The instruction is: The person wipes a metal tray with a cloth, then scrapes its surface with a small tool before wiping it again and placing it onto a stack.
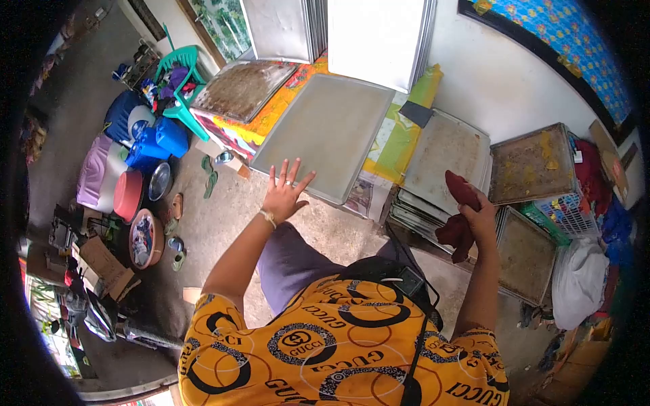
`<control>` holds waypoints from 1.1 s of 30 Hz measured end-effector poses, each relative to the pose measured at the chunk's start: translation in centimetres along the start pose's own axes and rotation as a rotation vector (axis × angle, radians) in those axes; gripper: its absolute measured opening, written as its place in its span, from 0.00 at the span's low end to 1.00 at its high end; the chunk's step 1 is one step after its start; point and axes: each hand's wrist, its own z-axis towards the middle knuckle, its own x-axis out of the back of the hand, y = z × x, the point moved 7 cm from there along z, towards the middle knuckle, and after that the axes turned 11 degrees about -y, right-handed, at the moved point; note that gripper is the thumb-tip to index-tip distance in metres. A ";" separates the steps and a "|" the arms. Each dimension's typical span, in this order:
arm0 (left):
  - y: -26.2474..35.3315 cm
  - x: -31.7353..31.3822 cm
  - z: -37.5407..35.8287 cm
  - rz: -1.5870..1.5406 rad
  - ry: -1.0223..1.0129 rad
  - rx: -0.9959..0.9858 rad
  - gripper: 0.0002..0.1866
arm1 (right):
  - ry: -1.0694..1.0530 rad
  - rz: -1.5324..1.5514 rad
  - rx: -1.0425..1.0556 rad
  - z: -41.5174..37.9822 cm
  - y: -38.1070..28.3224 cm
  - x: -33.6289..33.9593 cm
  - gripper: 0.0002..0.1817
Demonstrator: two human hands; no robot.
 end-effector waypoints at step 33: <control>-10.7 11.2 -27.3 -1.655 1.411 0.396 0.25 | -0.466 -0.183 1.497 -12.7 -36.3 -42.1 0.31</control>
